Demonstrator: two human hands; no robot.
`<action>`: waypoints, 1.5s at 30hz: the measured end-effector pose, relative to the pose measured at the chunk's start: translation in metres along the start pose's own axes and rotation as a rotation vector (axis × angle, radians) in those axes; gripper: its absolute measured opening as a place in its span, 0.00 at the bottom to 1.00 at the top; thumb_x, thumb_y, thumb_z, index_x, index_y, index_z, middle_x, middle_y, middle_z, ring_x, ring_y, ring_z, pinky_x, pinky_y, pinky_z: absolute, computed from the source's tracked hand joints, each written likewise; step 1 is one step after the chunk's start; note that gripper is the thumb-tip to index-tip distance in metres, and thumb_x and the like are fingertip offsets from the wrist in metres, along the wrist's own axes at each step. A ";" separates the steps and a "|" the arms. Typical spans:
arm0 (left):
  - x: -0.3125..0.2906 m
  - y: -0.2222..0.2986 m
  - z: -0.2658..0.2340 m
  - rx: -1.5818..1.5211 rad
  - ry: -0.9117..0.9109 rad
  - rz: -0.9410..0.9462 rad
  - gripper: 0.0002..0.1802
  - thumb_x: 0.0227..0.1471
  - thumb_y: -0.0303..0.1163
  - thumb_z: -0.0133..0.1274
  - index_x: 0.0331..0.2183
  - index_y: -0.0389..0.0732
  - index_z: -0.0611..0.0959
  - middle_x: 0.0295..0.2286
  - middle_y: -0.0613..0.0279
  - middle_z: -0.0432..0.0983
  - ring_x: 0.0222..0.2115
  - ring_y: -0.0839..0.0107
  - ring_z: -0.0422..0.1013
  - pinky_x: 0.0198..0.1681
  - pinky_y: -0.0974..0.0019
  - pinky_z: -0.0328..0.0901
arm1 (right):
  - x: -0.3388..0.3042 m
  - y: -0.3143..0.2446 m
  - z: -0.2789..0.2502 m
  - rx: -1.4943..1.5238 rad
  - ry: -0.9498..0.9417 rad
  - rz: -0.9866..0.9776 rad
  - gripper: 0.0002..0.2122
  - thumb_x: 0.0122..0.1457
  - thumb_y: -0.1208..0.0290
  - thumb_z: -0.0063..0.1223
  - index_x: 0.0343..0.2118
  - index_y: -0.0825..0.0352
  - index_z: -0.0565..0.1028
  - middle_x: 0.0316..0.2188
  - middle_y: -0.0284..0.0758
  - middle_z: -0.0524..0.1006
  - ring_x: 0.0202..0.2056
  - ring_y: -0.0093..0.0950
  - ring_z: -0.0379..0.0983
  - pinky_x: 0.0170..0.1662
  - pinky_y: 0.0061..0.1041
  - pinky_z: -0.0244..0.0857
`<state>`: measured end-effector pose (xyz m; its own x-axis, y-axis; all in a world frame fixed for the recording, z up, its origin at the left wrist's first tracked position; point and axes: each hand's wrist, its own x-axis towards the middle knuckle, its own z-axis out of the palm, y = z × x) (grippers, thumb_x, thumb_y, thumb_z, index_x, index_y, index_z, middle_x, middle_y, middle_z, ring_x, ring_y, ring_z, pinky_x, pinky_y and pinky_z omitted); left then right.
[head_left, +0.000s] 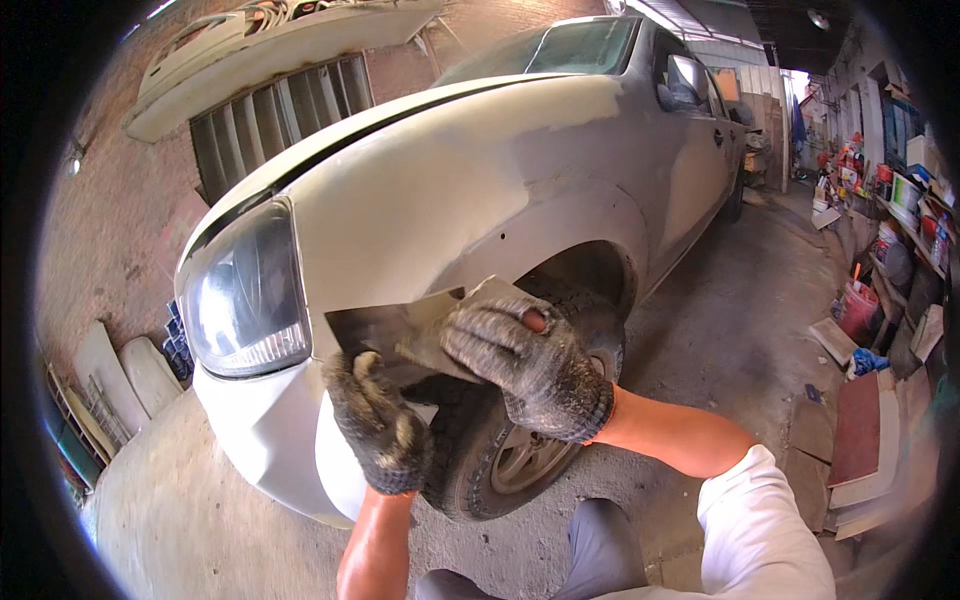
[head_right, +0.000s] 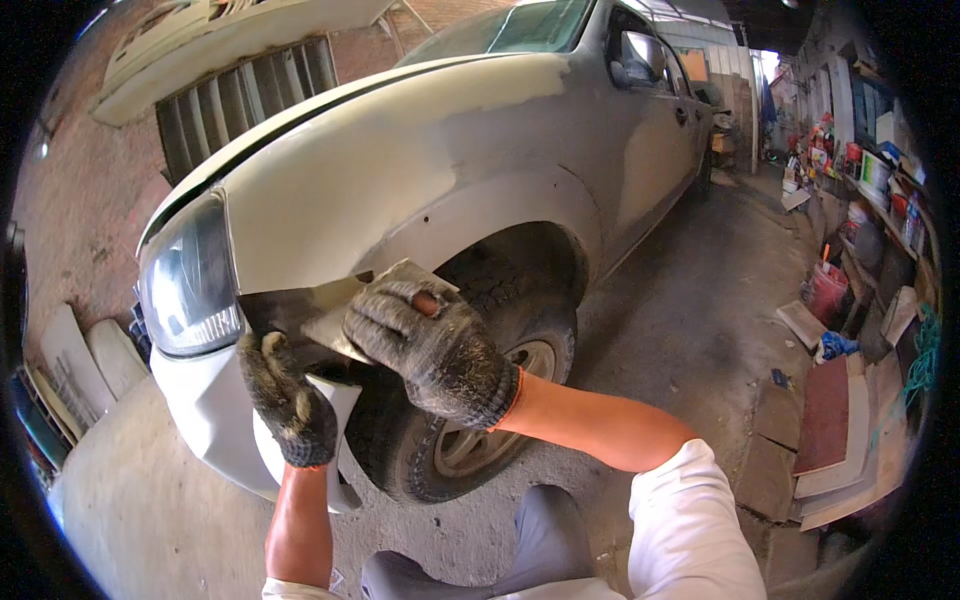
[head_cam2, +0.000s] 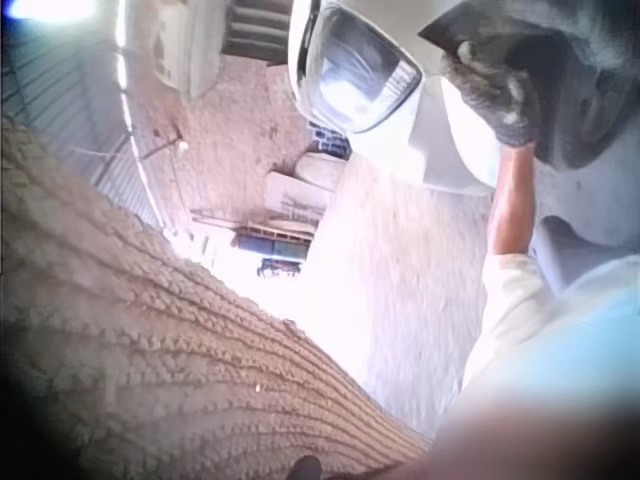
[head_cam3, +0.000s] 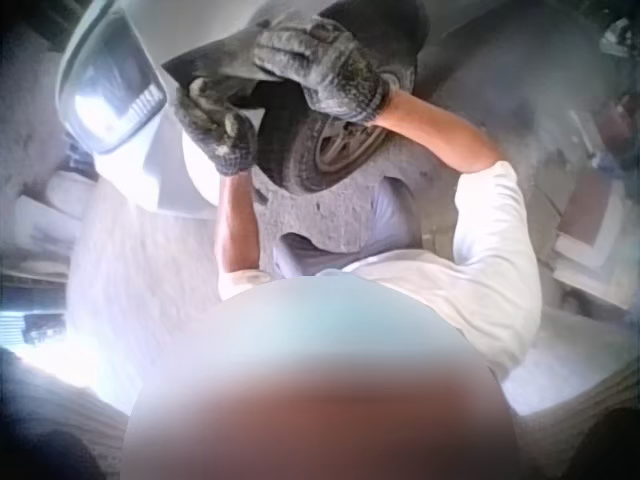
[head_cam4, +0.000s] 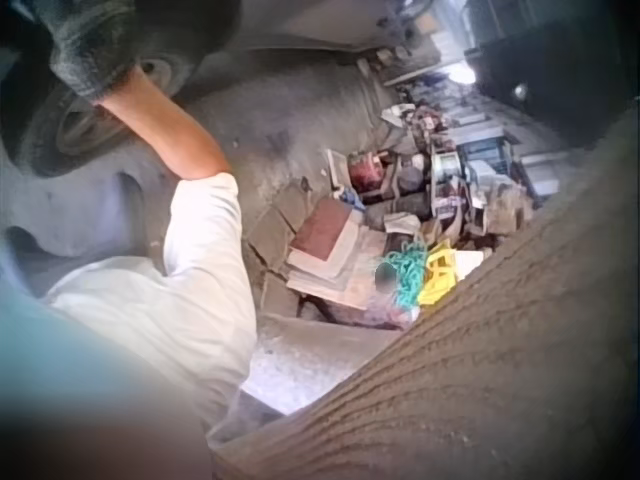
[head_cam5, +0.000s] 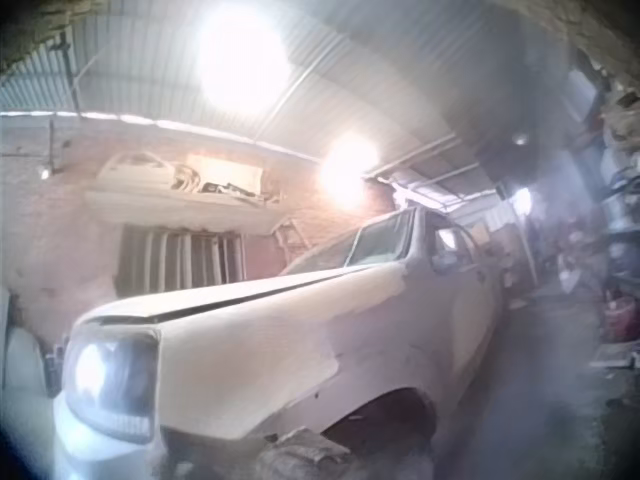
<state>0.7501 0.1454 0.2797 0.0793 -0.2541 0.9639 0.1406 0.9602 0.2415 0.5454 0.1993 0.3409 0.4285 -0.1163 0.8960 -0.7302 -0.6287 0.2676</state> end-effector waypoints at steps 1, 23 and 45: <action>0.008 -0.002 -0.009 0.050 -0.043 -0.057 0.43 0.48 0.21 0.45 0.64 0.34 0.48 0.62 0.56 0.49 0.59 0.64 0.54 0.62 0.63 0.49 | 0.001 0.003 0.001 -0.011 -0.076 -0.016 0.23 0.46 0.81 0.50 0.49 0.59 0.75 0.45 0.35 0.75 0.47 0.35 0.72 0.49 0.39 0.67; 0.097 -0.063 -0.192 0.064 0.666 -0.208 0.22 0.63 0.40 0.39 0.49 0.30 0.70 0.41 0.42 0.76 0.38 0.54 0.77 0.41 0.57 0.73 | 0.079 0.175 0.051 -0.284 -0.038 -0.038 0.21 0.48 0.80 0.47 0.47 0.64 0.75 0.45 0.40 0.75 0.44 0.39 0.73 0.51 0.36 0.65; 0.102 -0.043 -0.157 0.080 0.732 -0.250 0.20 0.62 0.42 0.39 0.45 0.35 0.72 0.34 0.41 0.79 0.31 0.53 0.78 0.40 0.58 0.72 | 0.131 0.210 0.040 -0.401 0.043 -0.022 0.17 0.50 0.79 0.45 0.45 0.65 0.76 0.44 0.43 0.77 0.47 0.39 0.72 0.55 0.35 0.62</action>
<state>0.9069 0.0596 0.3498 0.6901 -0.4492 0.5674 0.1705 0.8629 0.4758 0.4691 0.0214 0.5003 0.4303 -0.0686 0.9001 -0.8743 -0.2799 0.3966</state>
